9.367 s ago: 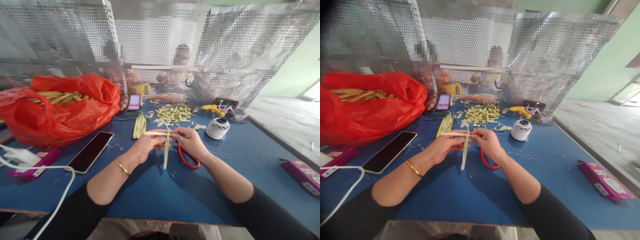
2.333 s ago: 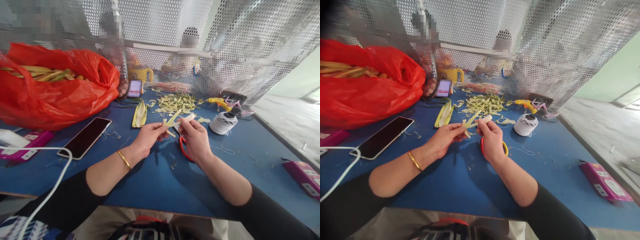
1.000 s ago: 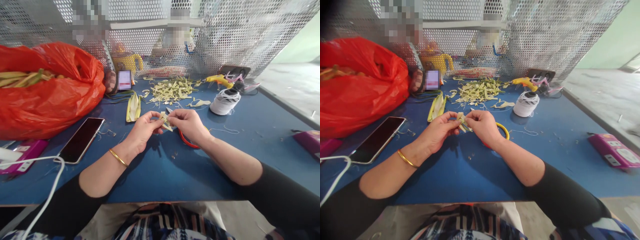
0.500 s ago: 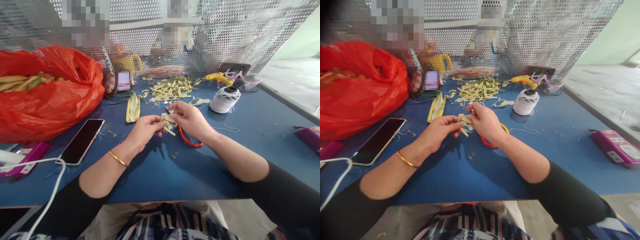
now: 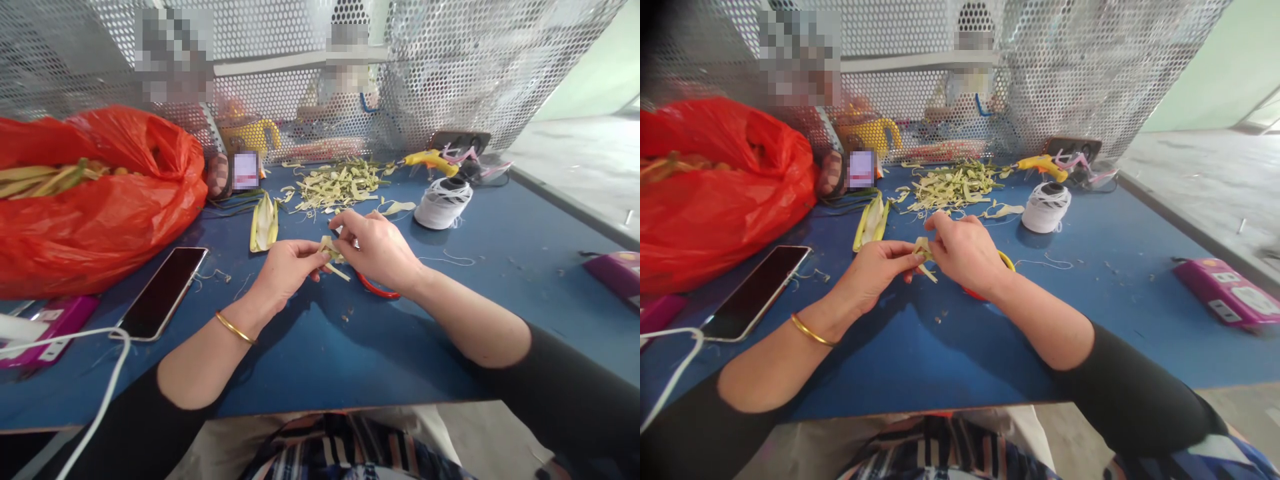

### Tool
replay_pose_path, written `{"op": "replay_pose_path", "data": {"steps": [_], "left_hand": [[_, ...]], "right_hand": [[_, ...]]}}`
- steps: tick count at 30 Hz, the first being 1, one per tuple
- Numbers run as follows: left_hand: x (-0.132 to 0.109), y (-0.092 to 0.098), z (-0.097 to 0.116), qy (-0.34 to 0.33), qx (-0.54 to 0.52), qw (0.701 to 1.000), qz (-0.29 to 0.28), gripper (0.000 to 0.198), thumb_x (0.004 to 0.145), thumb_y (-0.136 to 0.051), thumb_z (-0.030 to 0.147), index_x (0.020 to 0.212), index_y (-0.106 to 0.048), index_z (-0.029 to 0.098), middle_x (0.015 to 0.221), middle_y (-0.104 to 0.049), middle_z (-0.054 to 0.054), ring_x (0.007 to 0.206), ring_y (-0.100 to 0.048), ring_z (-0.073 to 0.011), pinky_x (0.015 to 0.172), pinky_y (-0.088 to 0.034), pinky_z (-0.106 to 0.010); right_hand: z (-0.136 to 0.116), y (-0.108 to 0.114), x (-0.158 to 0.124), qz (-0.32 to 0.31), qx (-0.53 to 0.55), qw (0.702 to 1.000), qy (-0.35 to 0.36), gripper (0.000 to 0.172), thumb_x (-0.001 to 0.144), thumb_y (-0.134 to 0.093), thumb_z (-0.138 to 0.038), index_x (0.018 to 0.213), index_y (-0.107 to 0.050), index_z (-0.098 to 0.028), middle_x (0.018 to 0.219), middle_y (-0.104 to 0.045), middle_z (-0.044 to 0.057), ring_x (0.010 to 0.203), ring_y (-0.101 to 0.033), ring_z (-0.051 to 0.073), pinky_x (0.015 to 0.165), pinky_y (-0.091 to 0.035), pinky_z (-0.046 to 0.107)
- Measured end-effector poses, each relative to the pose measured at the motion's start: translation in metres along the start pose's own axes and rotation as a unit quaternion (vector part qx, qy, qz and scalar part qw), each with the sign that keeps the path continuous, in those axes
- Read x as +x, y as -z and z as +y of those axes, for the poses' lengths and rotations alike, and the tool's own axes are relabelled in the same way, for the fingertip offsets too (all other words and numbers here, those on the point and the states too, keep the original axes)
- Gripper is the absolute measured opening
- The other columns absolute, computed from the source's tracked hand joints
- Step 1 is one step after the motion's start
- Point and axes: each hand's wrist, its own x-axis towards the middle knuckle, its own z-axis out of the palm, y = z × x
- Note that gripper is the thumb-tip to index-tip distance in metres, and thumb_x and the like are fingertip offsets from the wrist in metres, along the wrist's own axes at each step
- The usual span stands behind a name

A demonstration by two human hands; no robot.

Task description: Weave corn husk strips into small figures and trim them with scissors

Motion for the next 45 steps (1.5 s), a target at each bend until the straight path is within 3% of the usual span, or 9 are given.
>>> {"op": "replay_pose_path", "data": {"steps": [7, 13, 16, 26, 31, 33, 36, 39, 45], "left_hand": [[-0.001, -0.001, 0.001, 0.009, -0.011, 1.0, -0.009, 0.028, 0.052, -0.084, 0.035, 0.067, -0.074, 0.014, 0.053, -0.063, 0.0, 0.045, -0.046, -0.0073, 0.049, -0.037, -0.023], [0.0, 0.001, 0.0, -0.003, -0.02, 1.0, 0.011, 0.026, 0.057, -0.08, 0.034, 0.073, -0.076, 0.014, 0.054, -0.063, 0.0, 0.047, -0.046, -0.0079, 0.05, -0.037, -0.023], [0.0, 0.0, 0.0, 0.006, -0.015, 1.0, 0.014, 0.029, 0.054, -0.082, 0.036, 0.073, -0.076, 0.015, 0.057, -0.064, 0.0, 0.047, -0.044, -0.0073, 0.05, -0.038, -0.023], [-0.003, -0.001, 0.003, -0.002, 0.028, 1.0, -0.01, 0.021, 0.059, -0.076, 0.035, 0.064, -0.072, 0.015, 0.053, -0.06, 0.001, 0.046, -0.044, -0.0081, 0.049, -0.037, -0.023], [-0.005, -0.001, 0.004, -0.006, 0.047, 0.998, -0.041, 0.019, 0.061, -0.074, 0.034, 0.064, -0.071, 0.016, 0.054, -0.061, 0.001, 0.047, -0.044, -0.0084, 0.05, -0.036, -0.023], [-0.006, -0.002, 0.004, 0.002, 0.056, 0.996, -0.067, 0.017, 0.061, -0.073, 0.032, 0.062, -0.07, 0.015, 0.054, -0.062, 0.0, 0.047, -0.044, -0.0084, 0.051, -0.036, -0.023], [-0.008, -0.003, 0.005, 0.016, 0.073, 0.992, -0.103, 0.015, 0.062, -0.07, 0.03, 0.06, -0.068, 0.015, 0.054, -0.062, 0.0, 0.046, -0.045, -0.0086, 0.05, -0.036, -0.023], [-0.009, -0.005, 0.007, 0.013, 0.092, 0.986, -0.135, 0.017, 0.064, -0.068, 0.031, 0.06, -0.066, 0.016, 0.052, -0.06, 0.001, 0.044, -0.045, -0.0084, 0.049, -0.035, -0.023], [-0.01, -0.014, 0.013, -0.008, 0.132, 0.972, -0.194, 0.022, 0.067, -0.068, 0.035, 0.057, -0.061, 0.017, 0.052, -0.059, 0.002, 0.044, -0.045, -0.0084, 0.049, -0.036, -0.023]], "right_hand": [[-0.001, 0.001, 0.0, -0.008, 0.004, 1.0, 0.016, 0.02, 0.08, -0.058, -0.012, 0.099, -0.059, -0.018, 0.067, -0.067, -0.002, 0.065, -0.058, 0.015, 0.08, -0.039, 0.03], [-0.001, 0.004, 0.002, -0.027, 0.107, 0.993, -0.051, 0.004, 0.079, -0.063, -0.016, 0.082, -0.061, -0.019, 0.067, -0.067, -0.002, 0.06, -0.058, 0.011, 0.06, -0.036, 0.022], [0.0, 0.004, 0.003, -0.031, 0.136, 0.987, -0.076, 0.004, 0.077, -0.063, -0.015, 0.076, -0.062, -0.019, 0.066, -0.067, -0.003, 0.061, -0.058, 0.01, 0.058, -0.035, 0.022], [-0.006, 0.007, 0.002, -0.032, 0.131, 0.988, -0.077, 0.022, 0.076, -0.061, -0.009, 0.096, -0.061, -0.018, 0.07, -0.069, -0.002, 0.064, -0.06, 0.012, 0.061, -0.036, 0.023], [-0.004, 0.012, 0.004, -0.085, 0.157, 0.979, -0.098, 0.014, 0.083, -0.058, -0.025, 0.078, -0.069, -0.018, 0.065, -0.065, -0.001, 0.061, -0.054, 0.012, 0.057, -0.034, 0.024], [-0.002, 0.01, 0.005, -0.113, 0.207, 0.964, -0.124, 0.019, 0.081, -0.059, -0.028, 0.069, -0.069, -0.017, 0.058, -0.061, -0.002, 0.057, -0.05, 0.012, 0.054, -0.034, 0.024], [-0.001, 0.005, 0.006, -0.127, 0.326, 0.92, -0.177, 0.01, 0.072, -0.063, -0.021, 0.064, -0.066, -0.016, 0.056, -0.059, -0.004, 0.054, -0.049, 0.01, 0.052, -0.035, 0.023], [-0.003, 0.002, 0.006, -0.081, 0.417, 0.876, -0.23, 0.008, 0.067, -0.065, -0.019, 0.06, -0.063, -0.016, 0.052, -0.055, -0.006, 0.05, -0.045, 0.008, 0.051, -0.035, 0.023], [-0.007, 0.005, 0.006, 0.006, 0.515, 0.816, -0.263, 0.026, 0.073, -0.062, -0.024, 0.051, -0.052, -0.018, 0.043, -0.047, -0.007, 0.042, -0.039, 0.006, 0.045, -0.031, 0.021]]}}
